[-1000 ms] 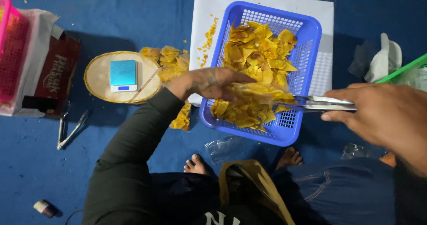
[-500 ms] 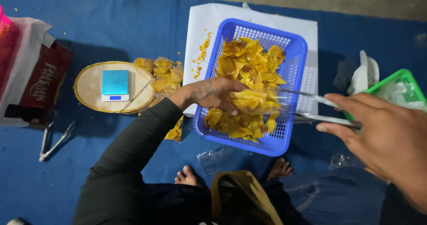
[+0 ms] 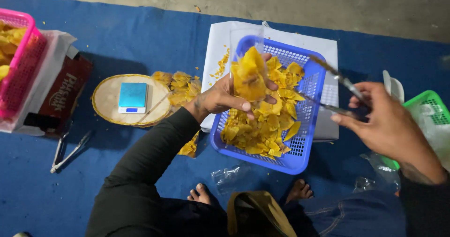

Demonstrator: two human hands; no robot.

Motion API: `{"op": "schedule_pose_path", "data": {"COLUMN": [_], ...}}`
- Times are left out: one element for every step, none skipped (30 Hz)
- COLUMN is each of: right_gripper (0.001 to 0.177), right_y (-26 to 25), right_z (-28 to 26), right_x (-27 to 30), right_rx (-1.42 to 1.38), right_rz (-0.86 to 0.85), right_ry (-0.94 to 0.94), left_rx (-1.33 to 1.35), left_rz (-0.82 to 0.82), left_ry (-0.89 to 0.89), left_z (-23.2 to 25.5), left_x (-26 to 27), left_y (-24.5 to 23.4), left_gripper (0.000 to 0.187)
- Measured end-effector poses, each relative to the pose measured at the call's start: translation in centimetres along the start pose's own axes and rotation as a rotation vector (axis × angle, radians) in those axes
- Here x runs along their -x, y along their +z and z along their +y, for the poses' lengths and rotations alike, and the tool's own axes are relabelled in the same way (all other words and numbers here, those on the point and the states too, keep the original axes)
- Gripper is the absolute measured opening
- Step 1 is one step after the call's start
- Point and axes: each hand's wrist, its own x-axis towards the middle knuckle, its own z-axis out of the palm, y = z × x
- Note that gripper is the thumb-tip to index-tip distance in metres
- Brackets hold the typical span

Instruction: Packaging banana chips into small plastic bags using tongs and weighing them on a digital scale

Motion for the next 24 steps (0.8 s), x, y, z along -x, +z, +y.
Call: {"op": "schedule_pose_path", "data": {"right_gripper": [0.088, 0.086, 0.083, 0.083, 0.082, 0.081, 0.081, 0.086, 0.091, 0.091, 0.092, 0.093, 0.093, 0.097, 0.101, 0.101, 0.1, 0.099, 0.099, 0.1, 0.101, 0.101, 0.099, 0.098], "right_y": [0.2, 0.5, 0.8, 1.1, 1.4, 1.7, 1.8, 1.9, 1.9, 2.3, 2.7, 3.2, 3.3, 3.3, 3.4, 3.3, 3.3, 3.2, 3.3, 3.5, 3.7, 4.0, 4.4, 4.5], "right_z": [0.3, 0.6, 0.9, 1.2, 1.4, 1.6, 1.3, 1.0, 0.7, 1.1, 1.5, 2.0, 2.2, 2.2, 2.2, 2.1, 1.9, 1.9, 1.9, 2.2, 2.4, 2.9, 3.3, 3.2], "right_x": [-0.5, -1.0, -1.4, -1.8, -2.1, -2.5, -2.3, -2.1, -1.9, -2.1, -2.3, -2.6, -2.6, -2.7, -2.8, -2.8, -2.7, -2.6, -2.8, -2.9, -3.1, -3.2, -3.3, -3.9], "right_rx": [-0.006, 0.053, 0.112, 0.106, 0.175, 0.242, 0.234, 0.235, 0.236, 0.224, 0.235, 0.246, 0.236, 0.244, 0.252, 0.25, 0.273, 0.298, 0.297, 0.297, 0.297, 0.298, 0.304, 0.324], "right_rz": [0.001, -0.068, -0.138, -0.141, -0.166, -0.191, -0.193, -0.213, -0.233, -0.235, -0.226, -0.216, -0.217, -0.223, -0.228, -0.229, -0.228, -0.227, -0.229, -0.239, -0.248, -0.248, -0.232, -0.215], "right_ry": [0.006, 0.017, 0.028, 0.033, 0.022, 0.009, 0.012, 0.018, 0.025, 0.03, -0.015, -0.059, -0.054, -0.071, -0.088, -0.093, -0.075, -0.055, -0.058, -0.078, -0.097, -0.094, -0.123, -0.171], "left_rx": [0.0, -0.097, -0.194, -0.192, -0.21, -0.231, -0.232, -0.222, -0.212, -0.213, -0.26, -0.306, -0.309, -0.347, -0.386, -0.391, -0.342, -0.291, -0.293, -0.315, -0.336, -0.332, -0.352, -0.378], "left_rz": [-0.005, 0.058, 0.12, 0.118, 0.182, 0.247, 0.245, 0.219, 0.193, 0.188, 0.242, 0.296, 0.291, 0.437, 0.584, 0.587, 0.58, 0.573, 0.576, 0.459, 0.343, 0.341, 0.372, 0.417], "left_ry": [-0.008, 0.024, 0.057, 0.048, 0.089, 0.13, 0.121, 0.18, 0.237, 0.226, 0.242, 0.259, 0.249, 0.228, 0.207, 0.207, 0.236, 0.265, 0.265, 0.32, 0.374, 0.375, 0.422, 0.487], "left_z": [0.0, -0.1, -0.2, -0.7, -1.2, -1.5, -1.4, -1.2, -0.9, -1.1, -1.2, -1.3, -1.3, -1.3, -1.1, -1.0, -0.9, -0.8, -0.2, 0.2, 0.6, 0.4, 0.2, 0.3], "left_x": [-0.2, -0.3, -0.5, -0.6, -0.8, -0.8, -0.9, -1.0, -1.1, -1.2, -1.2, -1.2, -1.3, -1.3, -1.2, -1.0, -0.8, -0.6, -0.5, -0.4, -0.4, -0.4, -0.4, 0.0], "left_y": [0.0, 0.2, 0.3, -0.1, -0.5, -0.9, -0.7, -0.7, -0.6, -1.0, -1.4, -1.8, -2.2, -2.5, -2.8, -2.9, -3.1, -3.2, -3.2, -3.1, -3.1, -4.2, -5.3, -6.5], "left_gripper": [0.12, 0.111, 0.103, 0.103, 0.075, 0.048, 0.048, 0.051, 0.055, 0.055, 0.057, 0.06, 0.06, 0.047, 0.035, 0.035, 0.052, 0.072, 0.072, 0.07, 0.068, 0.068, 0.055, 0.044]}}
